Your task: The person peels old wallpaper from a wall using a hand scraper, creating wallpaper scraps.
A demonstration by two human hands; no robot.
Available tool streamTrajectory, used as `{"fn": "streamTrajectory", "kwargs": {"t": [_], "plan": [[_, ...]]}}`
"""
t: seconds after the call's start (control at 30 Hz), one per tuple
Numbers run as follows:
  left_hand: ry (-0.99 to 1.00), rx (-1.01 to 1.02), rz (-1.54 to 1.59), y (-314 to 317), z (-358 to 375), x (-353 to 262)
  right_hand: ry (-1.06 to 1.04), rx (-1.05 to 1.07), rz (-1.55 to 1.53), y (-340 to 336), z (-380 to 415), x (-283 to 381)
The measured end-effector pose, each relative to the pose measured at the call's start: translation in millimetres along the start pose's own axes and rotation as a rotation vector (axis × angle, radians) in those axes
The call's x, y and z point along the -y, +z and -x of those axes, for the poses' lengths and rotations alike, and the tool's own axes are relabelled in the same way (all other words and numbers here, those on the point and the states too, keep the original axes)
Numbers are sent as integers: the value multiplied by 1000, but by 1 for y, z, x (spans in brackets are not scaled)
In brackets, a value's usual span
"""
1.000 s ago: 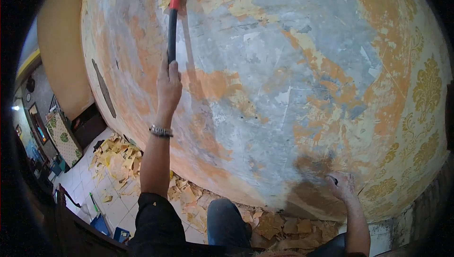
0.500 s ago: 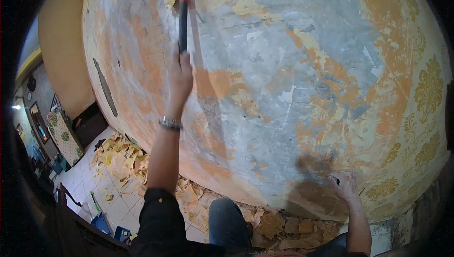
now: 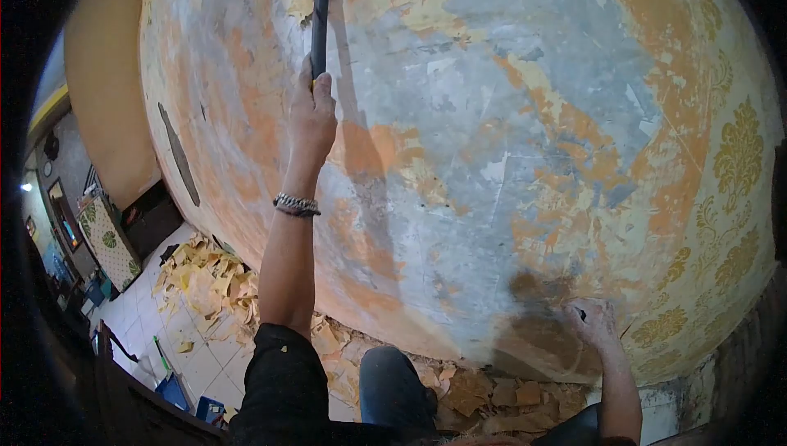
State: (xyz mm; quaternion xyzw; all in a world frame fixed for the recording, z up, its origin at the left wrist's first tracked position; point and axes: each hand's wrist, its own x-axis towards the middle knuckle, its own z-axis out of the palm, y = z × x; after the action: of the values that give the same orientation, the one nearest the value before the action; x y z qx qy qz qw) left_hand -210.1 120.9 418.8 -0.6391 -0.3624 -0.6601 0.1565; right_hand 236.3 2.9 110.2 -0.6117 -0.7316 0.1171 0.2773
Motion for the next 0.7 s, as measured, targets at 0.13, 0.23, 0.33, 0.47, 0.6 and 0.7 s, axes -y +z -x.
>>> {"fn": "streamTrajectory", "kwargs": {"t": [0.13, 0.23, 0.33, 0.47, 0.6, 0.7], "plan": [[-93, 55, -33, -12, -11, -4, -87, -212, 126, 27, -5, -28], [-28, 20, -40, -7, -29, -18, -74, -92, 105, 18, -2, -18], [-113, 68, 48, -15, -14, -29, -66, -121, 72, 7, -3, -9], [-172, 80, 49, -18, 7, -33, -67, -63, 84, 5, 2, -5], [-237, 102, 108, -17, -39, -57, -102, -87, 99, 8, 0, -6], [67, 8, -64, -6, -63, -1, 1, 11, 105, 5, -3, -5]]}}
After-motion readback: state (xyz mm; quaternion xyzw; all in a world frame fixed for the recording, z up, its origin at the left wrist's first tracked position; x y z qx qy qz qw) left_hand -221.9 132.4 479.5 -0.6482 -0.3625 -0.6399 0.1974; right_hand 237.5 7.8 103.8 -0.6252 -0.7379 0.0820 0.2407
